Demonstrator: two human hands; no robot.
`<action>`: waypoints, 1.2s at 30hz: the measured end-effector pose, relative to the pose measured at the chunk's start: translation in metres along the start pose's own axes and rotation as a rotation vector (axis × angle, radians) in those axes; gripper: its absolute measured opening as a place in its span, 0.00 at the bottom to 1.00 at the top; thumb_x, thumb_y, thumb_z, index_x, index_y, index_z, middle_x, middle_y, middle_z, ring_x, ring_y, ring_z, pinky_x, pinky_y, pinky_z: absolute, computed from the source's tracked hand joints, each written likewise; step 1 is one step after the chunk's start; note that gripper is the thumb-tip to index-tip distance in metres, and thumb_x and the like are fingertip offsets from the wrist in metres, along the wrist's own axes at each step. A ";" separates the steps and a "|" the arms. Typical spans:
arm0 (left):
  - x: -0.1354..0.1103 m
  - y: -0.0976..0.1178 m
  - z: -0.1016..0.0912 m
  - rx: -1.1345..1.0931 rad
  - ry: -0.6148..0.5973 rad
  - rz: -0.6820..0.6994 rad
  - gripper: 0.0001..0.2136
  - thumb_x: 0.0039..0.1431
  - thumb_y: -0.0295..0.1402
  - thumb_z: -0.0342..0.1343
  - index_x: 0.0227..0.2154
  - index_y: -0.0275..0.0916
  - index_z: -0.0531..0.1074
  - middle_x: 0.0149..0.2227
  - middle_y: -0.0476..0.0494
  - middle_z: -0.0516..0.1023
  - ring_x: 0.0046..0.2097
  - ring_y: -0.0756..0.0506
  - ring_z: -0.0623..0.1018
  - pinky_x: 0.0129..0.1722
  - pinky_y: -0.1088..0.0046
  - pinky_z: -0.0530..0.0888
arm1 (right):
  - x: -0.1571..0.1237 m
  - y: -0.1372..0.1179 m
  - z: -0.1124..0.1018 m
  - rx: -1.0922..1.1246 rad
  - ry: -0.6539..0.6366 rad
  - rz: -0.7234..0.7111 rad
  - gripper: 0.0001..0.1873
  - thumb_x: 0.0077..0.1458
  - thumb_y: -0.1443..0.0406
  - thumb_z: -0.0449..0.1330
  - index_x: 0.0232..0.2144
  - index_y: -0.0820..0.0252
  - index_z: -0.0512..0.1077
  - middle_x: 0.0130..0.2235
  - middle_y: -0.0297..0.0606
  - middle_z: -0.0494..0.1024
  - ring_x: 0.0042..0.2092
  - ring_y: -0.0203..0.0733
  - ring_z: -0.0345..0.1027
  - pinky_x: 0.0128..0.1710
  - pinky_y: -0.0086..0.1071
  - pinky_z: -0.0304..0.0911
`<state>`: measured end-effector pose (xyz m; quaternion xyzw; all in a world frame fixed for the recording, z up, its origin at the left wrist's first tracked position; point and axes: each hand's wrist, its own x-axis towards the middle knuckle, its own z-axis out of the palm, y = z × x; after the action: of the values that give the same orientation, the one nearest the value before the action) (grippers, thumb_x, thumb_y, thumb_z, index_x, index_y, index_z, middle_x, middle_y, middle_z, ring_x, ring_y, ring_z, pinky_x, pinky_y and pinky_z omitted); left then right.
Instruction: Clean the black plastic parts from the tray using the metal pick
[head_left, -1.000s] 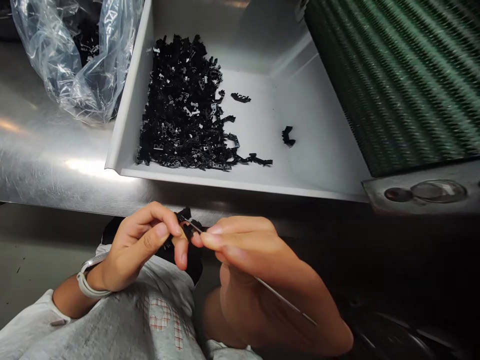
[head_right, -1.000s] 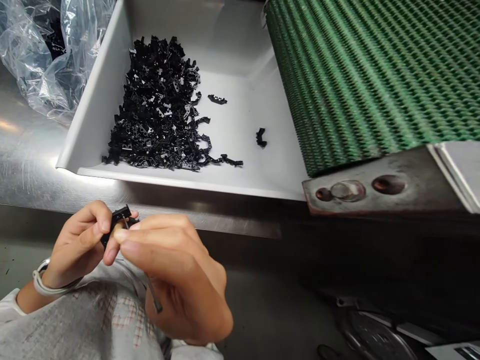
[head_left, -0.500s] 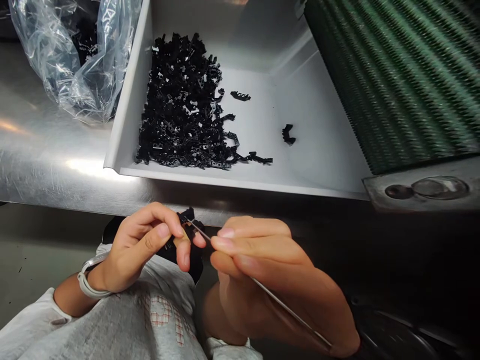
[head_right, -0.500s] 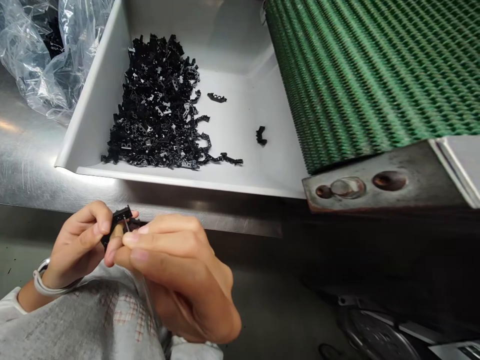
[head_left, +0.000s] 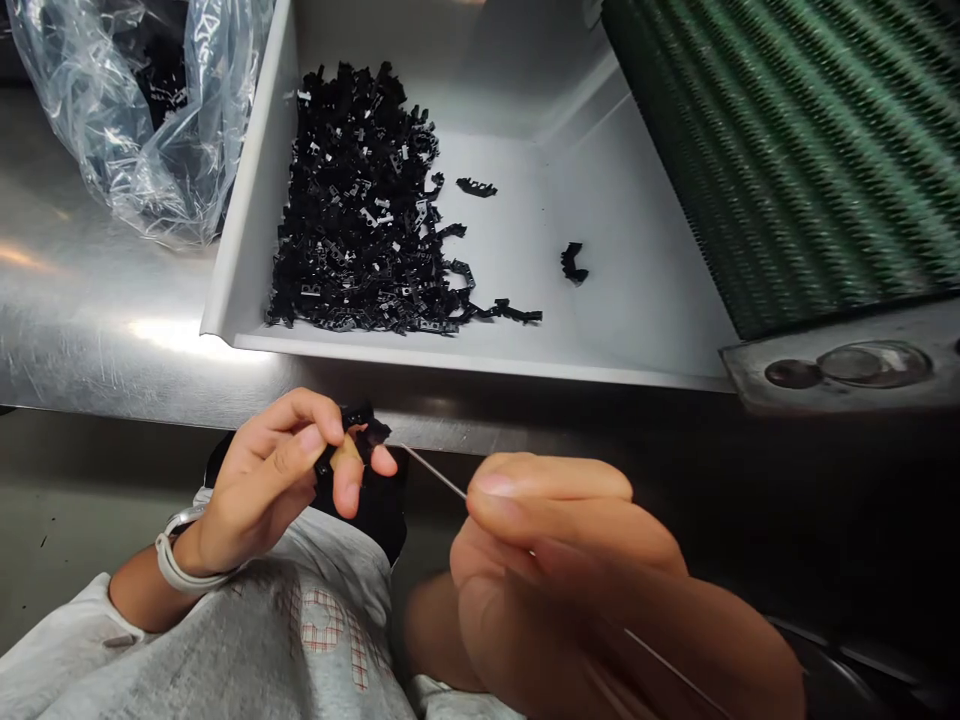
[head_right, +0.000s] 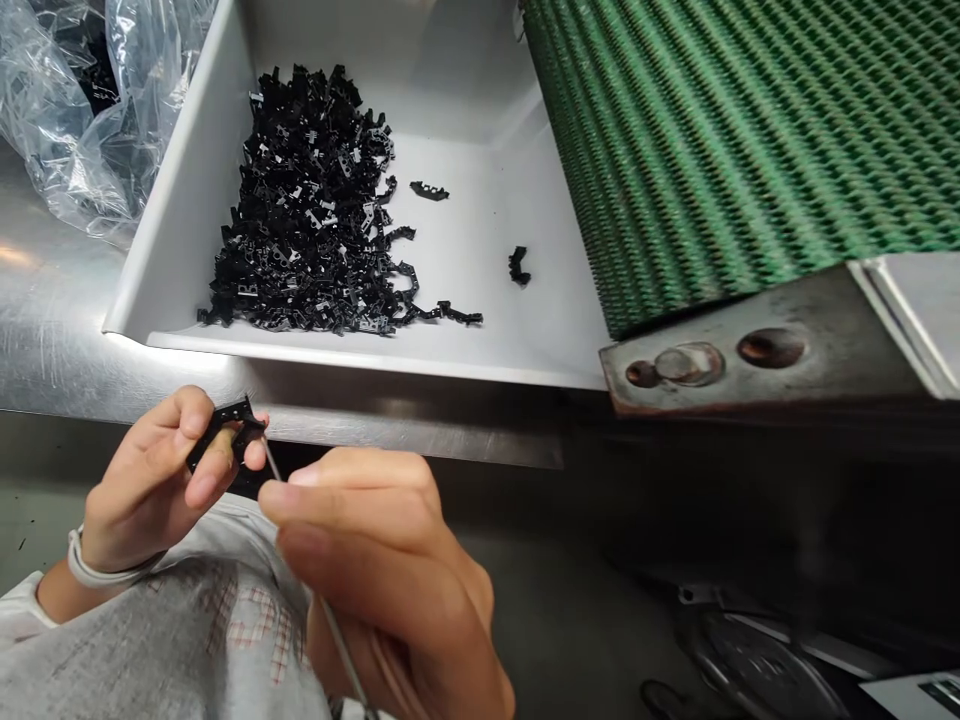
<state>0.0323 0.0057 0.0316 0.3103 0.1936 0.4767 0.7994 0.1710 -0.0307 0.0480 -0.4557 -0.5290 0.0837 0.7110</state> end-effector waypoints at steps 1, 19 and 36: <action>-0.001 0.001 0.000 -0.020 0.003 -0.024 0.07 0.69 0.32 0.54 0.39 0.43 0.78 0.23 0.52 0.79 0.43 0.50 0.83 0.51 0.73 0.76 | 0.001 0.002 0.001 -0.007 -0.034 -0.009 0.07 0.61 0.69 0.65 0.41 0.55 0.78 0.36 0.32 0.85 0.32 0.42 0.78 0.29 0.40 0.75; -0.002 0.001 -0.001 -0.007 0.058 -0.064 0.04 0.67 0.34 0.56 0.37 0.43 0.76 0.21 0.53 0.72 0.39 0.48 0.81 0.49 0.67 0.76 | 0.002 0.008 0.007 0.085 -0.009 0.005 0.03 0.61 0.71 0.65 0.38 0.63 0.80 0.33 0.33 0.85 0.32 0.39 0.76 0.27 0.37 0.72; 0.000 0.000 0.001 0.002 0.045 0.013 0.07 0.69 0.30 0.54 0.39 0.41 0.77 0.26 0.52 0.81 0.41 0.51 0.82 0.50 0.73 0.76 | 0.008 0.003 0.020 -0.054 0.060 0.041 0.11 0.54 0.77 0.68 0.25 0.59 0.75 0.25 0.27 0.81 0.25 0.34 0.72 0.23 0.32 0.67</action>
<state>0.0327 0.0053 0.0329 0.3016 0.2100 0.4888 0.7912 0.1590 -0.0131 0.0520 -0.4878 -0.4999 0.0701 0.7122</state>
